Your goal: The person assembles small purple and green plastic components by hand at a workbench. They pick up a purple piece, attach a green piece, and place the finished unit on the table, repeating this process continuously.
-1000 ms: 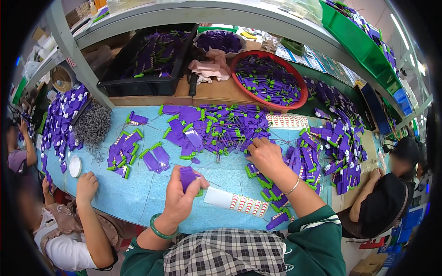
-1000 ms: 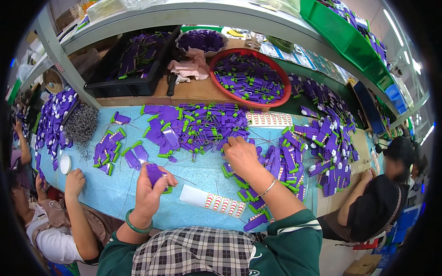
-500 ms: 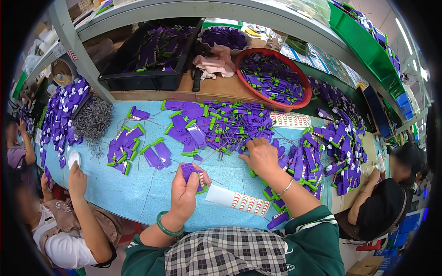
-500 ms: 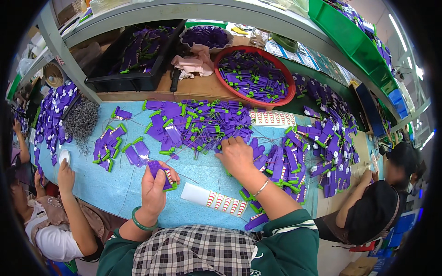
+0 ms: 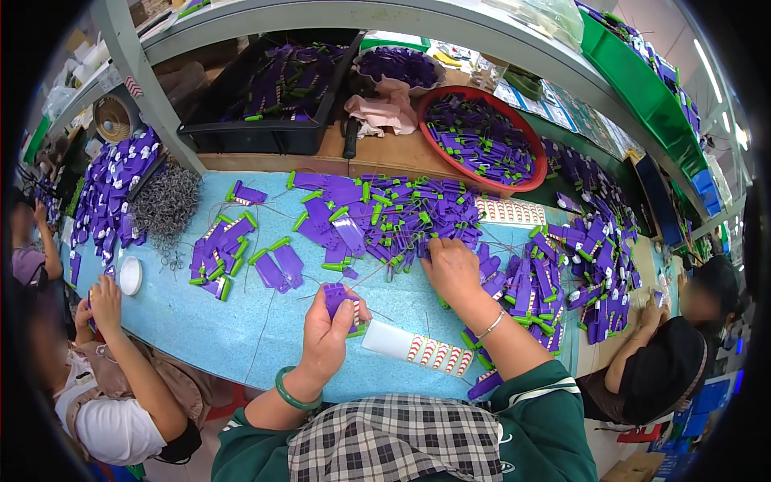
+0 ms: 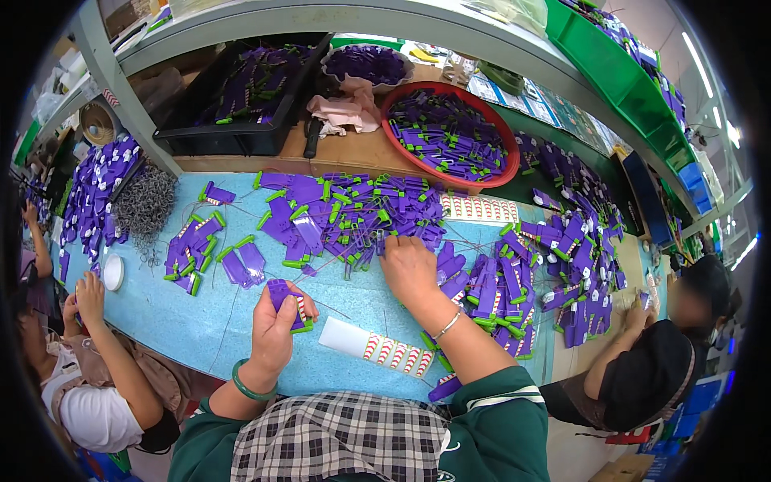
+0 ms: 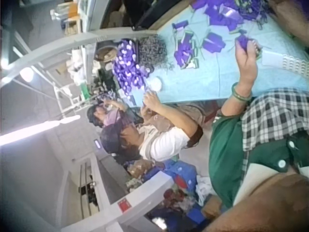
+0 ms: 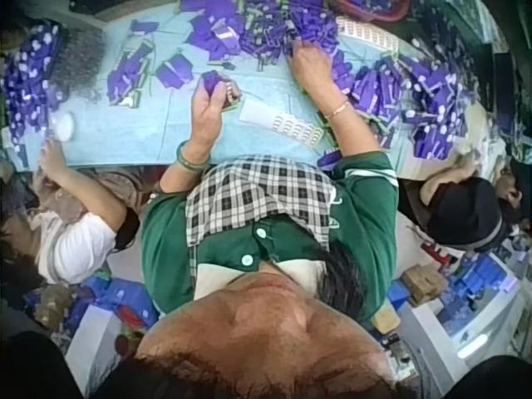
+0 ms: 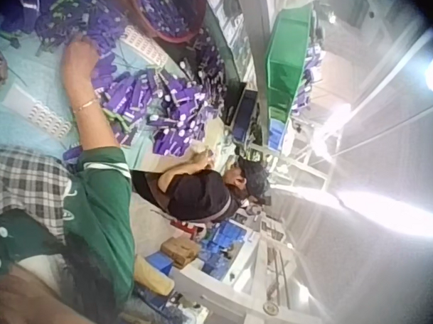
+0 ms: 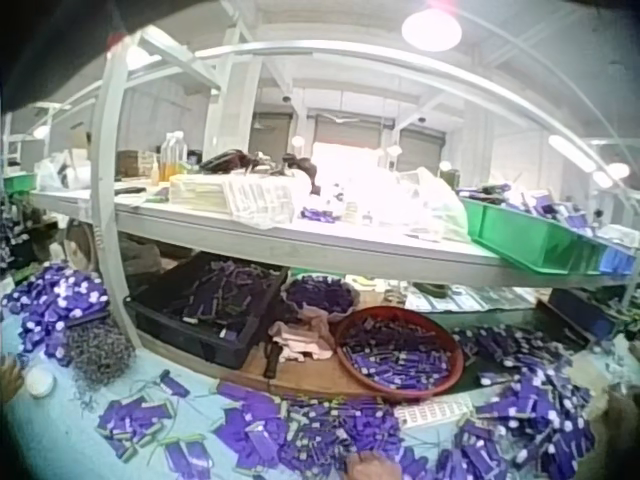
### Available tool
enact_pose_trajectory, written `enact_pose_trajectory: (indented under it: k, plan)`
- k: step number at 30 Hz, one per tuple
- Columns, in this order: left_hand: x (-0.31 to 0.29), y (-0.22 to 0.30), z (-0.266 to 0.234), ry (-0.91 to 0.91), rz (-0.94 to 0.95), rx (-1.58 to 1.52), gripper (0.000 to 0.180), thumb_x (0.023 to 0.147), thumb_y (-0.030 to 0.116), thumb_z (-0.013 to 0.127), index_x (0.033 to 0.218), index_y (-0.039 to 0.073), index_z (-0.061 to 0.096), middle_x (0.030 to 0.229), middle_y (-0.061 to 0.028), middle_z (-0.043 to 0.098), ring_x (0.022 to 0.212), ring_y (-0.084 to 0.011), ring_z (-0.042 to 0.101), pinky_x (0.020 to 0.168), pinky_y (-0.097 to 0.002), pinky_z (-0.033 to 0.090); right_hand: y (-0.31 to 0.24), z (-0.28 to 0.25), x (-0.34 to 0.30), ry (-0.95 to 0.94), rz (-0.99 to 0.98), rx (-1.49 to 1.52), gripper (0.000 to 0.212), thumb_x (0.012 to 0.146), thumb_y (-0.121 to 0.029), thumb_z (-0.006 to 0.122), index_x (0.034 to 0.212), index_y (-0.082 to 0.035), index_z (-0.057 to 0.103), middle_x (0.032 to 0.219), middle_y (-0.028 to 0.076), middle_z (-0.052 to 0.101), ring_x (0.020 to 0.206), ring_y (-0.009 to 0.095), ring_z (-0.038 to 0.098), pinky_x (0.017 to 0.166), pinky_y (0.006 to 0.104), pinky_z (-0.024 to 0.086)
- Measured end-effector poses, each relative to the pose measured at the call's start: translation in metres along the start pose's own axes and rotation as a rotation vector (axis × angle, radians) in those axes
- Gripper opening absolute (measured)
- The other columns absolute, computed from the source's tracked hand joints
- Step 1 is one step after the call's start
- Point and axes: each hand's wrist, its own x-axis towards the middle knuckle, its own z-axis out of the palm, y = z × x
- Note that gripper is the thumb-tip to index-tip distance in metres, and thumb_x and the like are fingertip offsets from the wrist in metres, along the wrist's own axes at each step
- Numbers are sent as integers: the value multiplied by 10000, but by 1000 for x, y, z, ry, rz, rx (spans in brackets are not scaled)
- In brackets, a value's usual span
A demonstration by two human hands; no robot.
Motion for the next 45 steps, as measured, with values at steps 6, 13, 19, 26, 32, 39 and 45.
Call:
enact_pose_trajectory:
  k: [6, 13, 19, 26, 32, 39, 45]
  plan:
    - [2, -5, -12, 15, 21, 36, 168, 991, 193, 464, 1063, 41, 461, 832, -79, 594, 761, -148, 574, 717, -298, 479, 15, -6, -8, 23, -72, 100, 165, 729, -78, 668, 886, -27, 663, 793, 130, 625, 784, 298, 620, 681, 395, 520]
    - [2, -6, 3, -152, -206, 314, 164, 970, 127, 478, 1039, -3, 551, 851, -67, 641, 787, -131, 619, 752, -281, 505, -12, -63, -39, -302, 155, 1280, 156, 810, -25, 681, 965, -11, 693, 766, 42, 621, 724, 113, 603, 660, 261, 488]
    - [-6, -10, 21, -431, -81, 649, 128, 890, 121, 531, 961, 19, 501, 767, -155, 600, 712, -316, 599, 634, -405, 455, -43, -69, -64, -140, -60, 987, 132, 742, 4, 737, 841, 7, 649, 763, 61, 626, 654, 113, 602, 578, 244, 484]
    - [-11, -11, 25, -486, 38, 795, 163, 890, 185, 530, 923, 27, 507, 723, -180, 582, 691, -397, 579, 601, -463, 431, -46, -65, -72, 0, -115, 925, 138, 769, -38, 716, 820, 2, 594, 738, 74, 583, 600, 157, 591, 494, 265, 456]
    - [-18, -15, 31, -497, -133, 642, 191, 926, 180, 521, 954, 11, 605, 676, -89, 644, 618, -201, 640, 570, -316, 485, -44, -57, -82, -135, -56, 1044, 123, 812, -63, 687, 821, 6, 586, 723, 79, 559, 556, 149, 570, 481, 272, 432]
    - [-14, -9, 31, -534, -205, 513, 186, 933, 185, 522, 984, 21, 592, 755, -100, 650, 690, -234, 642, 643, -341, 501, -30, -60, -78, -226, -30, 1030, 79, 810, -66, 680, 820, -11, 624, 736, 83, 604, 645, 179, 602, 579, 300, 467]
    - [50, 37, -62, -417, 379, 1509, 332, 749, 58, 650, 1074, 64, 580, 1098, -147, 562, 1062, -328, 547, 864, -407, 467, 75, -117, -48, -177, 50, 676, 80, 751, -59, 691, 756, 15, 659, 649, 80, 589, 629, 196, 566, 604, 305, 442]
